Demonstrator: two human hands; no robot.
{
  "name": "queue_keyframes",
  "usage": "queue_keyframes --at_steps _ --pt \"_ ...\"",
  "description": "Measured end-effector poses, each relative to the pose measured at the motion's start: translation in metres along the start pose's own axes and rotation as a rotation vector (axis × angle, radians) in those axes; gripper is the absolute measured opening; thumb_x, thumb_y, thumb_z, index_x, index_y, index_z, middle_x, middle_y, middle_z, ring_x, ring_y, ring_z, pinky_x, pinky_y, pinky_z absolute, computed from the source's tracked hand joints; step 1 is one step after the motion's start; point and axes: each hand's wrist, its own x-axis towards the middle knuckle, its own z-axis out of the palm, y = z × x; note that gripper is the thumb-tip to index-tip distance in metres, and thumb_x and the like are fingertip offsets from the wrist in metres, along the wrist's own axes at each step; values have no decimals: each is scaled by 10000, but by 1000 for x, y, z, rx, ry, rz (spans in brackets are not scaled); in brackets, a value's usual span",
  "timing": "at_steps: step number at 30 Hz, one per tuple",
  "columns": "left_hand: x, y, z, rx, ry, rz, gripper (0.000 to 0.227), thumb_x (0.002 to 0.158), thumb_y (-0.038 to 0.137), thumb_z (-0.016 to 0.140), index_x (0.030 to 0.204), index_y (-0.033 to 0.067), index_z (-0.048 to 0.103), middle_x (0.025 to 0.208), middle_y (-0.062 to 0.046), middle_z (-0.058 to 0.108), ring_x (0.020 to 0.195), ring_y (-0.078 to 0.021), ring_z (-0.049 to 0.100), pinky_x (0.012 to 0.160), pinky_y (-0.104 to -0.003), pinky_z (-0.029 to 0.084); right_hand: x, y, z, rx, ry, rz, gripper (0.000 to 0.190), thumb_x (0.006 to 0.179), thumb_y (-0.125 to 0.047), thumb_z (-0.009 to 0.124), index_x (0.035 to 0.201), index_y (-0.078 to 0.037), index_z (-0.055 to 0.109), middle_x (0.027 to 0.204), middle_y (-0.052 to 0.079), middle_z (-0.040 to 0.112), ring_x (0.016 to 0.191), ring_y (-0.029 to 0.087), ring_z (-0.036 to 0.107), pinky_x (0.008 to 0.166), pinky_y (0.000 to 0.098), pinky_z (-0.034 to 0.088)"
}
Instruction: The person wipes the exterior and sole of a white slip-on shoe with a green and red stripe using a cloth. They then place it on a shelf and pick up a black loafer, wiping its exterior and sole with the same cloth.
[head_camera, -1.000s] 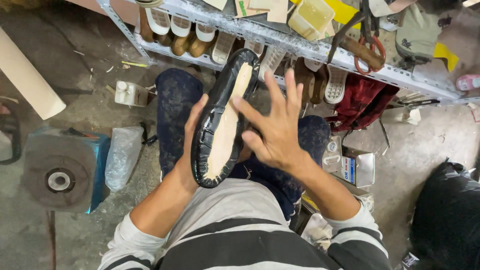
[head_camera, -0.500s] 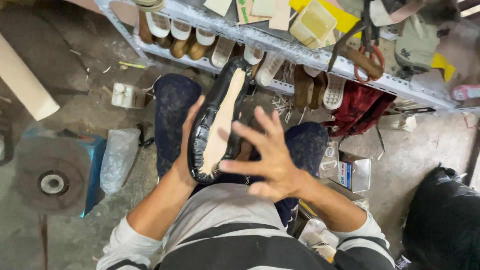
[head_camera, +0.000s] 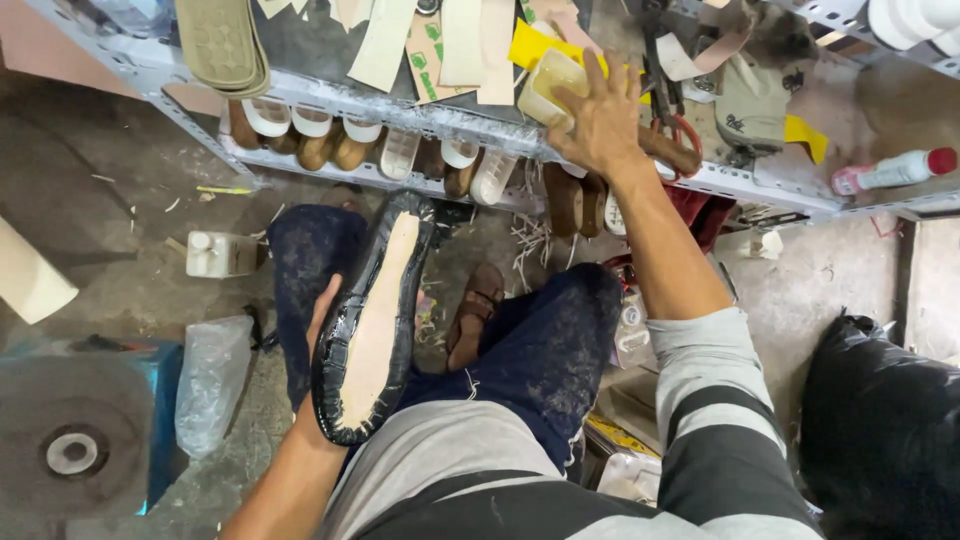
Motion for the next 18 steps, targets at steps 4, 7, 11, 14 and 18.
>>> queue_keyframes --at_steps 4,7,11,14,18 --pt "3 1 -2 15 7 30 769 928 534 598 1413 -63 570 1227 -279 686 1073 -384 690 872 -450 598 -12 -9 -45 94 314 56 595 1082 -636 413 1229 -139 705 1184 117 579 967 231 492 745 408 356" --pt "4 0 9 8 -9 -2 809 914 547 613 1439 -64 540 1216 -301 676 1068 -382 689 861 -442 602 -31 -17 -57 -190 9 66 719 868 -365 787 1502 -173 509 1335 205 554 1043 329 570 800 491 437" --pt "-7 -2 15 3 5 -102 778 918 580 585 1385 -42 603 1164 -295 701 853 -387 740 707 -412 630 -65 -53 -106 52 130 73 318 1086 -398 620 900 -216 804 1232 23 783 1427 379 497 1091 753 198" --pt "-12 -8 21 20 -80 -132 799 940 593 552 1433 -37 554 1221 -289 675 900 -407 725 747 -425 622 -72 -112 -170 649 185 119 380 1049 -315 570 1340 -93 674 1539 159 508 1491 364 327 1214 720 182" --pt "-8 -7 3 -54 -123 -313 886 924 680 522 1448 -34 513 1305 -355 588 1051 -461 651 741 -504 574 -85 -165 -166 1272 227 -100 558 990 -512 583 1495 -278 550 1746 99 192 1642 302 154 1378 625 94"
